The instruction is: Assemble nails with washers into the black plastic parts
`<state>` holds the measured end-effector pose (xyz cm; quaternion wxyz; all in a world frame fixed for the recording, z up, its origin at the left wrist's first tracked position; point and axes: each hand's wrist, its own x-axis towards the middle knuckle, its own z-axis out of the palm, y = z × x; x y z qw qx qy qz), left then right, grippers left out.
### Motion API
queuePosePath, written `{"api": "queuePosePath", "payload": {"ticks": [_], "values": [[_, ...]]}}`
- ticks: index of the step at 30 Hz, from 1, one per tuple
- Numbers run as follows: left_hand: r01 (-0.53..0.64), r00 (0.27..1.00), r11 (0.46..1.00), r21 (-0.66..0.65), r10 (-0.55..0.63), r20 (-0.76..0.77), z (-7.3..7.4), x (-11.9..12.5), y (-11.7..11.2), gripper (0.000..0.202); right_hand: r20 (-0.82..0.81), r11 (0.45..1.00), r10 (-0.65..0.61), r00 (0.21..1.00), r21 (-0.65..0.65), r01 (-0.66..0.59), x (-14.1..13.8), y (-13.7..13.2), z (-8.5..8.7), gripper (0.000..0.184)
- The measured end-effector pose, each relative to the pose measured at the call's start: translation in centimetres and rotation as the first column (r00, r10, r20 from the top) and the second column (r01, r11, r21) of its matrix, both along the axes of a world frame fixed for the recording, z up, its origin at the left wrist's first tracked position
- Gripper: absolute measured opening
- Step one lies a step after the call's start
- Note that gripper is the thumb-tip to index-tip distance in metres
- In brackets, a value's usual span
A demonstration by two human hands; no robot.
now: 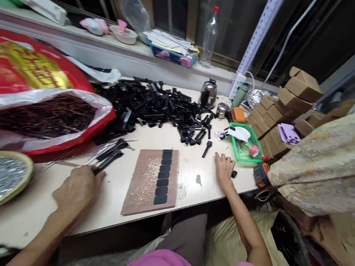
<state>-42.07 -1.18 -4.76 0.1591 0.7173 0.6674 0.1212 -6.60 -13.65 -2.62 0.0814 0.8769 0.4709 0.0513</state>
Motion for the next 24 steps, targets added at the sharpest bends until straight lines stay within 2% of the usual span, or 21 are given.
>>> {"api": "queuePosePath", "payload": {"ticks": [2,3,6,9,12,15,17,19,20,22,24], "values": [[-0.028,1.000,0.999,-0.024,0.028,0.013,0.2,0.5,0.0,0.029,0.034,0.983,0.181,0.983,0.039,-0.182,0.1,1.2,0.1,0.045],[-0.031,0.999,0.999,-0.022,0.031,0.009,0.2,0.8,0.1,0.028,0.038,0.955,0.284,0.958,0.080,-0.286,0.2,2.0,0.0,0.045],[-0.100,0.995,0.995,-0.010,0.099,-0.033,0.0,1.3,0.9,0.024,0.026,0.810,0.539,0.842,0.259,-0.527,-0.8,5.5,0.1,0.039],[-0.125,0.992,0.992,0.026,0.125,-0.009,-0.2,1.3,1.2,0.016,-0.005,0.599,0.764,0.645,0.377,-0.707,-5.0,9.1,0.5,0.037],[-0.083,0.991,0.989,0.125,0.068,0.114,-0.1,1.1,0.6,0.010,-0.010,0.346,0.929,0.369,0.373,-0.861,-11.1,11.8,1.0,0.038],[-0.014,0.969,0.983,0.180,-0.031,0.246,0.4,0.5,-0.1,0.007,0.006,0.098,0.995,0.104,0.303,-0.948,-16.3,13.7,1.0,0.039],[0.050,0.918,0.989,0.140,-0.101,0.384,0.8,-0.4,-0.2,0.011,0.007,-0.001,1.000,0.001,0.249,-0.968,-18.4,14.5,0.8,0.040],[0.094,0.849,0.991,0.091,-0.128,0.512,1.3,-1.8,0.0,0.015,0.001,-0.033,0.999,-0.033,0.208,-0.978,-19.4,15.1,0.6,0.043],[0.080,0.831,0.993,0.085,-0.113,0.544,1.5,-2.7,0.1,0.017,0.002,-0.017,1.000,-0.017,0.202,-0.979,-19.7,15.4,0.6,0.045],[-0.066,0.857,0.988,0.141,-0.017,0.515,1.9,-4.9,0.5,0.023,0.013,0.077,0.997,0.082,0.220,-0.973,-20.1,15.5,0.7,0.048],[-0.294,0.911,0.919,0.262,0.186,0.368,1.9,-7.3,0.9,0.027,0.009,0.196,0.979,0.204,0.243,-0.950,-20.3,15.4,1.0,0.048]]}}
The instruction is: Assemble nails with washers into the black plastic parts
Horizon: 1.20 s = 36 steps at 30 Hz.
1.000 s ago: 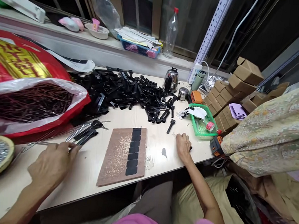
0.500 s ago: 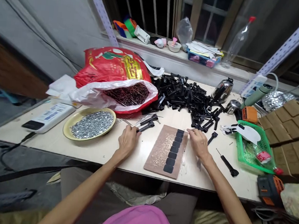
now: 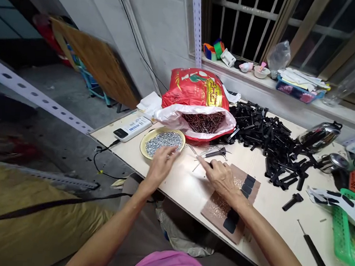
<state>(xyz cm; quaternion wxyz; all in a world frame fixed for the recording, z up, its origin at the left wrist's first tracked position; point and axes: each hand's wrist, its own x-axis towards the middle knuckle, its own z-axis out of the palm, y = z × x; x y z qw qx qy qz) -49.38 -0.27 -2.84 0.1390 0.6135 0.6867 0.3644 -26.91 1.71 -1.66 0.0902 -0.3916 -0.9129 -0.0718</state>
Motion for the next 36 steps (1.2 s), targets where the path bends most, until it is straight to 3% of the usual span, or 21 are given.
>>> {"api": "queuePosePath", "payload": {"ticks": [1,3,6,10,16,21,23,25,26,28,30,31,33,36], "values": [[-0.112,0.988,0.994,0.016,0.113,-0.106,-0.1,-1.1,0.3,0.029,-0.004,0.999,-0.046,0.999,-0.009,0.046,-0.1,-0.1,0.2,0.045],[-0.224,0.937,0.974,-0.032,0.206,-0.284,-0.5,-3.1,1.0,0.027,0.000,0.995,-0.095,0.995,-0.037,0.095,-0.4,-0.5,0.4,0.036],[-0.226,0.887,0.963,-0.147,0.141,-0.440,-1.3,-4.8,2.0,0.022,-0.010,0.991,-0.121,0.993,-0.066,0.120,-0.8,-1.0,0.4,0.028],[-0.123,0.881,0.970,-0.209,0.010,-0.473,-2.1,-5.5,3.1,0.024,-0.104,0.986,-0.146,0.984,-0.092,0.136,-1.3,-1.3,0.2,0.026],[-0.113,0.918,0.946,-0.303,-0.017,-0.395,-1.7,-5.5,4.0,0.018,-0.205,0.976,-0.169,0.964,-0.169,0.136,-2.5,-1.1,0.6,0.031],[-0.079,0.941,0.955,-0.286,-0.023,-0.337,-0.9,-5.3,4.2,0.020,-0.266,0.962,-0.178,0.947,-0.248,0.111,-3.4,-1.1,1.3,0.029],[-0.090,0.980,0.972,-0.217,0.048,-0.191,-0.7,-5.4,4.2,0.018,-0.299,0.960,-0.176,0.938,-0.265,0.095,-3.8,-1.1,1.6,0.027],[-0.130,0.979,0.980,-0.154,0.151,0.139,-0.5,-5.5,4.1,0.013,-0.332,0.956,-0.172,0.927,-0.284,0.076,-4.4,-0.9,2.0,0.026],[-0.138,0.917,0.979,-0.149,0.183,0.354,-0.3,-5.4,4.0,0.012,-0.349,0.953,-0.174,0.921,-0.294,0.068,-4.9,-0.8,2.2,0.025],[-0.086,0.665,0.980,-0.178,0.189,0.722,0.0,-4.9,3.6,0.019,-0.381,0.950,-0.180,0.907,-0.305,0.060,-5.8,-0.6,2.4,0.025],[0.017,0.379,0.985,-0.174,0.155,0.912,0.4,-4.0,3.1,0.030,-0.406,0.953,-0.185,0.895,-0.298,0.062,-6.8,-0.5,2.7,0.025],[0.058,0.277,0.986,-0.158,0.136,0.951,0.6,-3.4,2.8,0.034,-0.415,0.955,-0.186,0.890,-0.290,0.064,-7.3,-0.5,2.8,0.026],[0.105,0.170,0.987,-0.125,0.106,0.980,0.9,-2.3,2.1,0.038,-0.421,0.958,-0.190,0.887,-0.276,0.074,-7.9,-0.6,3.1,0.026],[0.135,0.127,0.986,-0.100,0.083,0.988,1.4,-1.1,1.4,0.036,-0.396,0.960,-0.205,0.895,-0.260,0.105,-8.1,-0.9,3.5,0.026]]}}
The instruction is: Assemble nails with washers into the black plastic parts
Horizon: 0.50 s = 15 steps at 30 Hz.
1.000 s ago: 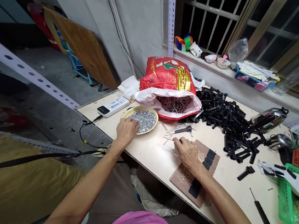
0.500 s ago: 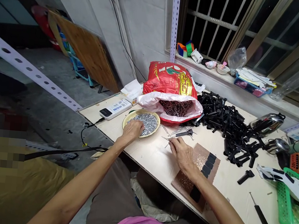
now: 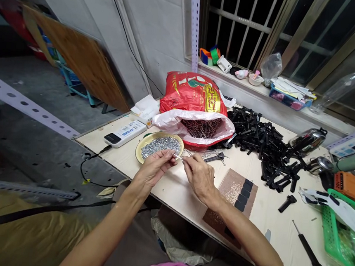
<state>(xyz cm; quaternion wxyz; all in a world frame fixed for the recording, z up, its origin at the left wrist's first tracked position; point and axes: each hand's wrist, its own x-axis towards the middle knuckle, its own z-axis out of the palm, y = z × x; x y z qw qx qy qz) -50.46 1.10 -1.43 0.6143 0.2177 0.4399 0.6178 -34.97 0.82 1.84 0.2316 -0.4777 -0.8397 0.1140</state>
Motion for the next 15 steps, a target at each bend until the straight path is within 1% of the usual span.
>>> {"api": "queuePosePath", "payload": {"ticks": [5,11,15], "values": [[0.000,1.000,1.000,0.017,0.000,0.031,0.7,1.1,-0.4,0.039,0.059,0.999,-0.032,0.998,0.022,0.031,0.9,-0.4,0.5,0.026],[-0.014,1.000,0.998,0.057,0.014,-0.006,1.2,2.2,-0.6,0.040,0.109,0.996,-0.059,0.992,0.066,0.052,2.0,-0.9,0.6,0.027],[-0.030,0.997,0.997,0.072,0.035,-0.069,1.4,2.8,-0.8,0.039,0.152,0.985,-0.087,0.985,0.162,0.062,2.4,-1.2,0.2,0.026]]}}
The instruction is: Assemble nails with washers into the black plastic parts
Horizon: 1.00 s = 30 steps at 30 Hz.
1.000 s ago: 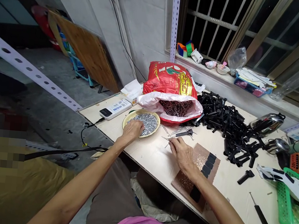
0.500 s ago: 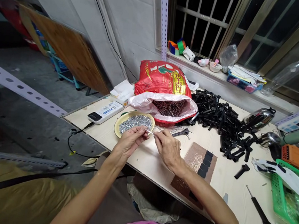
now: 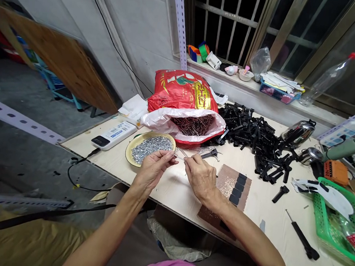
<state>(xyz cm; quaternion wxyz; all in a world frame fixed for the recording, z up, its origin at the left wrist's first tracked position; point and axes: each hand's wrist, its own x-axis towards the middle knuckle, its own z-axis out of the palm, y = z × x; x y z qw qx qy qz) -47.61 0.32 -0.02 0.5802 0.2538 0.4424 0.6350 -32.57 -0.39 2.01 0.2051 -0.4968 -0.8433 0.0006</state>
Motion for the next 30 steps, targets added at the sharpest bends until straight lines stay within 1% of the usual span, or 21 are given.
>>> {"api": "queuePosePath", "payload": {"ticks": [2,4,9,13,16,18,21,24,27,30], "values": [[-0.016,0.999,1.000,0.011,0.017,-0.038,0.1,0.3,-0.1,0.038,-0.001,0.998,-0.023,1.000,0.066,0.023,0.2,-0.2,-0.4,0.024],[-0.016,0.999,1.000,0.004,0.016,-0.044,0.2,0.6,-0.1,0.038,-0.003,0.992,-0.043,0.999,0.122,0.043,0.4,-0.3,-0.8,0.022],[0.084,0.996,0.994,-0.066,-0.085,-0.021,0.2,0.8,-0.1,0.038,0.061,0.968,-0.059,0.996,0.246,0.042,1.0,-0.5,-1.1,0.024],[0.114,0.993,0.990,-0.082,-0.117,-0.032,0.1,0.8,-0.1,0.039,0.088,0.932,-0.105,0.991,0.357,0.067,1.3,-0.4,-1.2,0.026],[0.128,0.991,0.988,-0.084,-0.131,-0.033,0.1,0.9,-0.2,0.039,0.099,0.899,-0.114,0.989,0.434,0.060,1.3,-0.4,-1.4,0.028],[0.136,0.990,0.987,-0.089,-0.139,-0.026,0.2,1.0,-0.2,0.039,0.109,0.892,-0.120,0.987,0.448,0.059,1.4,-0.4,-1.5,0.029],[0.136,0.990,0.986,-0.096,-0.138,-0.014,0.3,1.2,-0.2,0.040,0.127,0.904,-0.133,0.983,0.421,0.068,1.5,-0.5,-1.8,0.030],[0.128,0.992,0.987,-0.101,-0.129,-0.009,0.3,1.4,-0.3,0.041,0.136,0.911,-0.130,0.982,0.408,0.064,1.7,-0.6,-1.9,0.026],[0.135,0.991,0.985,-0.105,-0.136,-0.005,0.3,1.6,-0.4,0.041,0.142,0.897,-0.124,0.982,0.440,0.050,1.7,-0.6,-1.9,0.023],[0.148,0.989,0.984,-0.101,-0.148,-0.002,0.2,1.7,-0.4,0.041,0.114,0.871,-0.131,0.985,0.488,0.060,1.6,-0.5,-2.1,0.029]]}}
